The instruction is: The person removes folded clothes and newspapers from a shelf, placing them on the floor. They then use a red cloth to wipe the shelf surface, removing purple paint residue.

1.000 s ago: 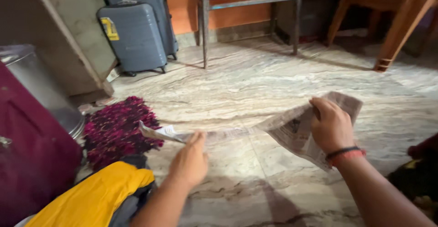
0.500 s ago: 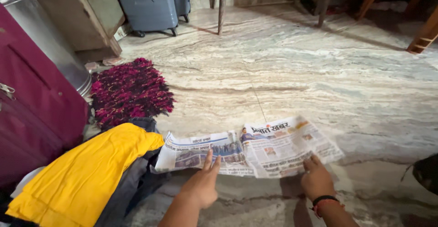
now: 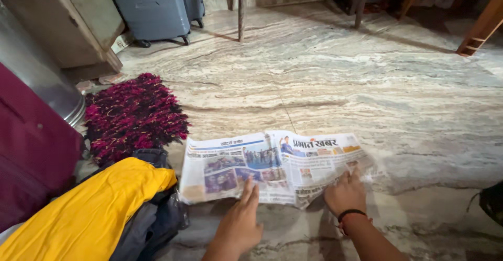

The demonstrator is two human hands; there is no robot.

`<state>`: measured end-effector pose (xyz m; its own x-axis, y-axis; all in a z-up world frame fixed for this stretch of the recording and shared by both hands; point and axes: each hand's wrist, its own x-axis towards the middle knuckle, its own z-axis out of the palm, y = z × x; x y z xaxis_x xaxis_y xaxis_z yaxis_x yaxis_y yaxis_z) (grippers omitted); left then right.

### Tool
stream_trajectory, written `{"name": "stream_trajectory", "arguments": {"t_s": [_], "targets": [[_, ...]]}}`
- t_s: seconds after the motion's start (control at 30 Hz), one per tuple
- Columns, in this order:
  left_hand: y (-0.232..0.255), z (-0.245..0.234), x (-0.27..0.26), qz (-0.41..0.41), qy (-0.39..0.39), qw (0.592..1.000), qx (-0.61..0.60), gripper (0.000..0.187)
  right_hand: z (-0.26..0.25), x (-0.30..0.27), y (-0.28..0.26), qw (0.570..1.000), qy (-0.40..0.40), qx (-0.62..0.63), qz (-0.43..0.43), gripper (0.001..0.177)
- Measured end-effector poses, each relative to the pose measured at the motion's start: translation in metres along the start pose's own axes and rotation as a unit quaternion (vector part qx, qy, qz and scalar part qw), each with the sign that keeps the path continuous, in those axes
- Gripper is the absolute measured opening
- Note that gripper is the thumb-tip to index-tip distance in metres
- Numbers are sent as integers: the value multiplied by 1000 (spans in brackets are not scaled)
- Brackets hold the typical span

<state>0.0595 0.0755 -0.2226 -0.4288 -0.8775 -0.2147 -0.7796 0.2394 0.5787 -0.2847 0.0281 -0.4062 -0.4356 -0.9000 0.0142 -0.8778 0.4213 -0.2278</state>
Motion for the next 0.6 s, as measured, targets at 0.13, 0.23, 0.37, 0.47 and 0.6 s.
{"name": "stream_trajectory", "arguments": {"t_s": [0.13,0.23,0.37,0.47,0.6], "targets": [[-17,-7,-12,-87,-32,996,9,98,21,-3,26,990,-139,-7,20,89],[-40,-2,-7,-126,16,991,44,86,0,-24,8,980,-180,-51,60,87],[-64,15,-5,-133,102,985,41,73,-60,-32,-53,972,-204,-47,105,89],[-74,15,-7,-126,105,985,56,75,-95,-39,-101,984,-166,-15,59,92],[-71,-1,-12,-148,96,983,44,81,-117,-36,-147,989,-139,51,2,89]]}}
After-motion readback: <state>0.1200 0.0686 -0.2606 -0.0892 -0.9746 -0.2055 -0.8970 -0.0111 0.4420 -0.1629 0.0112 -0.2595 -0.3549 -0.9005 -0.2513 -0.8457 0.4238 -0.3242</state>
